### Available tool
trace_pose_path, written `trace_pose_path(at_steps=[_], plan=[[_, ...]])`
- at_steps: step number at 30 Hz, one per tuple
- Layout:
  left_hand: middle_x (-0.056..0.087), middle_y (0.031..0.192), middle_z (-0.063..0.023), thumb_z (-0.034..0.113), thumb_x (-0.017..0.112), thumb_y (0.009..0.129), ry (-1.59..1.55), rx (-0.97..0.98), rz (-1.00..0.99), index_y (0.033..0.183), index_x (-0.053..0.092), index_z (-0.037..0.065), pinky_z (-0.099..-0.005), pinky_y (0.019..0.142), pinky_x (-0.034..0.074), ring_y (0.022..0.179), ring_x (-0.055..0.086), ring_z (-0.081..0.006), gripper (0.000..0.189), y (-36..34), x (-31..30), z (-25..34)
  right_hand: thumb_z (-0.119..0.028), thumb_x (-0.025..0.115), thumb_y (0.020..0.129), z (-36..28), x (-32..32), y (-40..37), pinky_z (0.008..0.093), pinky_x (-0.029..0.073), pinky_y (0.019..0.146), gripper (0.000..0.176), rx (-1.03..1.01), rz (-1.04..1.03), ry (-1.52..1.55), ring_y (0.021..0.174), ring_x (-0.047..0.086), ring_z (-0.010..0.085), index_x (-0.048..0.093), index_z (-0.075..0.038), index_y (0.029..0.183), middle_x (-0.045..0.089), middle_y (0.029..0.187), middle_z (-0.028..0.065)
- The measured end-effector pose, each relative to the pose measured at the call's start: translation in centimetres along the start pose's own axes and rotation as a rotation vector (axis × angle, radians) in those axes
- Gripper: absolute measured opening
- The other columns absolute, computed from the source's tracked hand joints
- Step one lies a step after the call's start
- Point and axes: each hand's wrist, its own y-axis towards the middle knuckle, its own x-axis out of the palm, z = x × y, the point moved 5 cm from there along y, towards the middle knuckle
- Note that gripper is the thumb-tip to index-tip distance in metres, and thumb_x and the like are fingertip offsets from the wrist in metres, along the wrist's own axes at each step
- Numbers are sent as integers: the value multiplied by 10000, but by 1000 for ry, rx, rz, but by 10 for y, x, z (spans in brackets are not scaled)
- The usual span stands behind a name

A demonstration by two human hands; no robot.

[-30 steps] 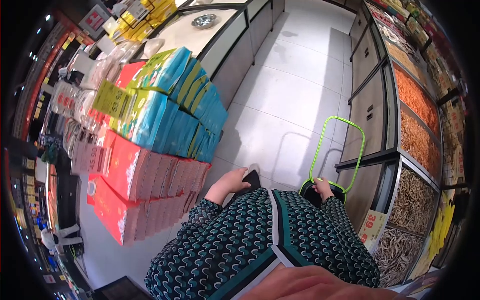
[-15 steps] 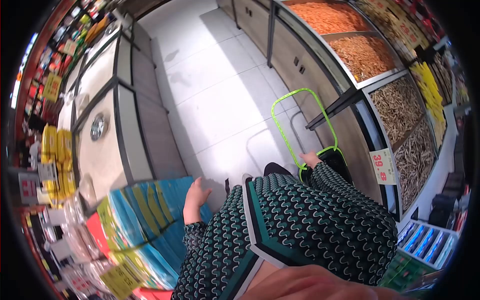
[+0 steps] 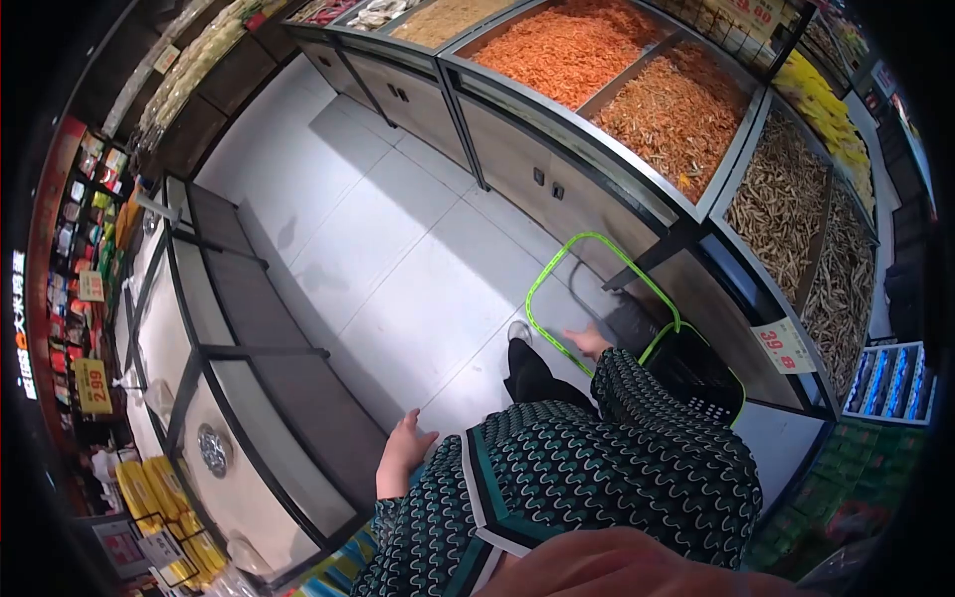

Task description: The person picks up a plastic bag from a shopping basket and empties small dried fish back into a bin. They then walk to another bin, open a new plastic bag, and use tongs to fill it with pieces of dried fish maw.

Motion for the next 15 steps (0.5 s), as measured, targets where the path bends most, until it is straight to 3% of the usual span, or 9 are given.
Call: trace_pose_path(at_steps=[4,6,10,15], plan=[[562,1247,-244,325,732,782,57,-37,-41,1340,462,26,-419,975,456,1162,546,-373,688,44,-33,8,-475,793,700,4,11,73,417,526,761,1105,83,-30,-78,1052,578,308,176,56,1447,497,1295,210],[569,1237,-242,323,733,781,66,-37,-87,1335,467,25,-417,968,461,1148,557,-369,682,74,-52,26,-499,796,683,-18,20,94,423,531,730,1081,-78,-131,-132,1019,593,320,232,59,1418,497,1289,212],[586,1211,-234,295,723,797,4,-47,-50,1319,482,26,-408,949,472,1111,583,-342,634,110,-59,59,-510,799,669,-42,22,136,421,538,714,1085,24,-99,-137,1007,598,342,246,63,1406,490,1284,234],[581,1224,-231,295,712,816,22,-32,-145,1321,484,27,-412,964,461,1136,569,-352,617,155,-62,82,-532,824,624,-54,34,190,477,519,838,1271,150,-124,-27,1136,538,375,79,56,1469,390,1374,284]])
